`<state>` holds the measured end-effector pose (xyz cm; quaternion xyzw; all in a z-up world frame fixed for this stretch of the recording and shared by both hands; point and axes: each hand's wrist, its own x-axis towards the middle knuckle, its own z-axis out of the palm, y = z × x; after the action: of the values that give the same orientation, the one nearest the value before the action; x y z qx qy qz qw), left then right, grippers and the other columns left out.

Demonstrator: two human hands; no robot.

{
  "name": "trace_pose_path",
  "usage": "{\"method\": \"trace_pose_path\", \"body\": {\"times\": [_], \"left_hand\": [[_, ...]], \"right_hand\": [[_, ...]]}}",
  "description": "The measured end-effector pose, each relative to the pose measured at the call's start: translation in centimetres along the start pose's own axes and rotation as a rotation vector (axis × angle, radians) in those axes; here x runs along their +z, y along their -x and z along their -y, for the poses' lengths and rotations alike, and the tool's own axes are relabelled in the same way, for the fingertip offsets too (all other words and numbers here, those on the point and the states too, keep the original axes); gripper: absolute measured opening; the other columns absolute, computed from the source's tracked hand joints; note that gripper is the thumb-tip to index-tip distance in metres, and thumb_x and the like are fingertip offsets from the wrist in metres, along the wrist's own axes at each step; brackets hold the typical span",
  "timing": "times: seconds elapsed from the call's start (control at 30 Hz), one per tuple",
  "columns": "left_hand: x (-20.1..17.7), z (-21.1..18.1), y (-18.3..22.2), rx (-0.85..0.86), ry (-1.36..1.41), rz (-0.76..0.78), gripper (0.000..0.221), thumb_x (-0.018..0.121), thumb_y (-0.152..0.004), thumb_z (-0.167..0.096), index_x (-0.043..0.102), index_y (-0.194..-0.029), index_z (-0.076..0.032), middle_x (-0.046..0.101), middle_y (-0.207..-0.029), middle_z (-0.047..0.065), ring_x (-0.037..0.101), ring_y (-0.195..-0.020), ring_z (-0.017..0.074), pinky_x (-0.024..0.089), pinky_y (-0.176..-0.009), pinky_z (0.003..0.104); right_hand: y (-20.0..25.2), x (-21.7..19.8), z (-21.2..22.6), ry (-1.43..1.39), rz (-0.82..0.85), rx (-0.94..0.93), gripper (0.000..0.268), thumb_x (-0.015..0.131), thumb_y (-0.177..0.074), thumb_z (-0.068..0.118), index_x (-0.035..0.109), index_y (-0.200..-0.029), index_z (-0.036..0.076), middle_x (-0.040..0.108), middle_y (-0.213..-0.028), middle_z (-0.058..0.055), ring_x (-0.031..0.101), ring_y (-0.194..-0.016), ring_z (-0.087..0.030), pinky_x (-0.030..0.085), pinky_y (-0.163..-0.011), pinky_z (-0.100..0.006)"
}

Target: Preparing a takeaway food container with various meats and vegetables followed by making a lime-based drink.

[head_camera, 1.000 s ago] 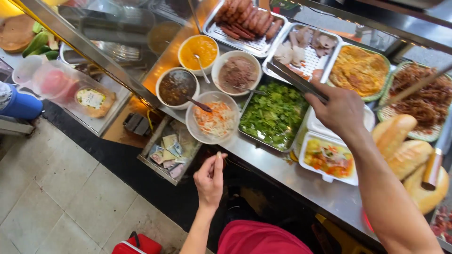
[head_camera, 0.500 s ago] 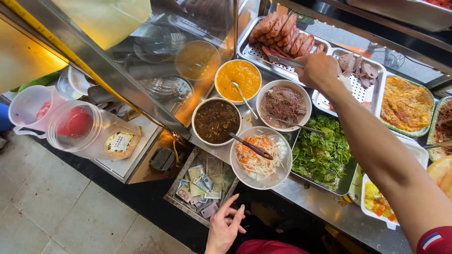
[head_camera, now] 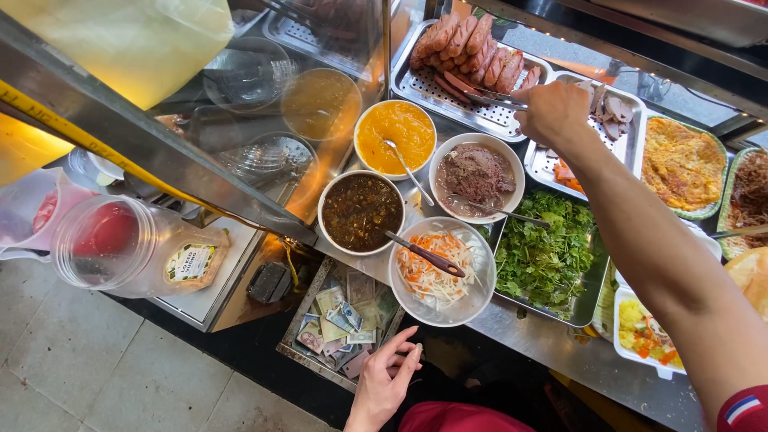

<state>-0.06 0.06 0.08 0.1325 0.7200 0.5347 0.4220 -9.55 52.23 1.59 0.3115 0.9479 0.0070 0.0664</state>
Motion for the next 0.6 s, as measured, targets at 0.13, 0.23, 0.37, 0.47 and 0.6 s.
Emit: {"method": "trace_pose_path", "body": {"times": [0.13,0.23,0.37,0.47,0.6], "left_hand": [[-0.4,-2.7,0.6,0.025,-0.044,0.037,0.044,0.07,-0.094,-0.019,0.064,-0.136,-0.008,0.077,-0.096,0.006,0.077,-0.074,0.0114,0.061,-0.064,0.023],[0.5,-6.5,0.8,0.049,0.03,0.121,0.039,0.07,-0.095,-0.017,0.069,-0.132,-0.005,0.078,-0.089,0.009,0.074,-0.065,0.0122,0.059,-0.058,0.023],[5.0,-12.9,-1.1,0.222,0.125,0.333,0.034,0.065,-0.101,-0.017,0.071,-0.13,0.001,0.078,-0.097,0.011,0.073,-0.071,0.0107,0.058,-0.058,0.022],[11.9,-14.4,-5.7,0.21,0.238,0.428,0.037,0.065,-0.102,-0.021,0.069,-0.129,0.004,0.077,-0.1,0.013,0.073,-0.073,0.012,0.061,-0.059,0.024],[22.1,-13.1,-13.5,0.256,0.233,0.348,0.049,0.067,-0.098,-0.029,0.063,-0.133,0.005,0.075,-0.106,0.012,0.074,-0.071,0.0149,0.061,-0.058,0.026]], "right_hand": [[3.9,-3.5,-0.8,-0.015,0.027,0.032,0.039,0.065,-0.101,0.047,0.066,-0.139,0.04,0.069,-0.069,-0.006,0.066,-0.062,-0.024,0.055,-0.057,-0.041],[7.9,-4.6,-3.9,-0.207,-0.064,0.041,0.037,0.067,-0.101,0.044,0.07,-0.136,0.036,0.071,-0.071,-0.002,0.064,-0.058,-0.019,0.052,-0.058,-0.038],[17.9,-8.4,-7.8,-0.404,0.008,0.152,0.042,0.074,-0.098,0.043,0.073,-0.138,0.031,0.073,-0.073,-0.01,0.067,-0.063,-0.021,0.054,-0.064,-0.038],[27.0,-9.2,-13.0,-0.483,0.039,0.241,0.044,0.076,-0.093,0.037,0.075,-0.136,0.026,0.074,-0.079,-0.011,0.068,-0.07,-0.022,0.054,-0.068,-0.037],[38.9,-7.5,-19.9,-0.635,0.099,0.306,0.042,0.077,-0.084,0.036,0.076,-0.125,0.024,0.079,-0.086,-0.008,0.071,-0.075,-0.014,0.054,-0.07,-0.033]]}}
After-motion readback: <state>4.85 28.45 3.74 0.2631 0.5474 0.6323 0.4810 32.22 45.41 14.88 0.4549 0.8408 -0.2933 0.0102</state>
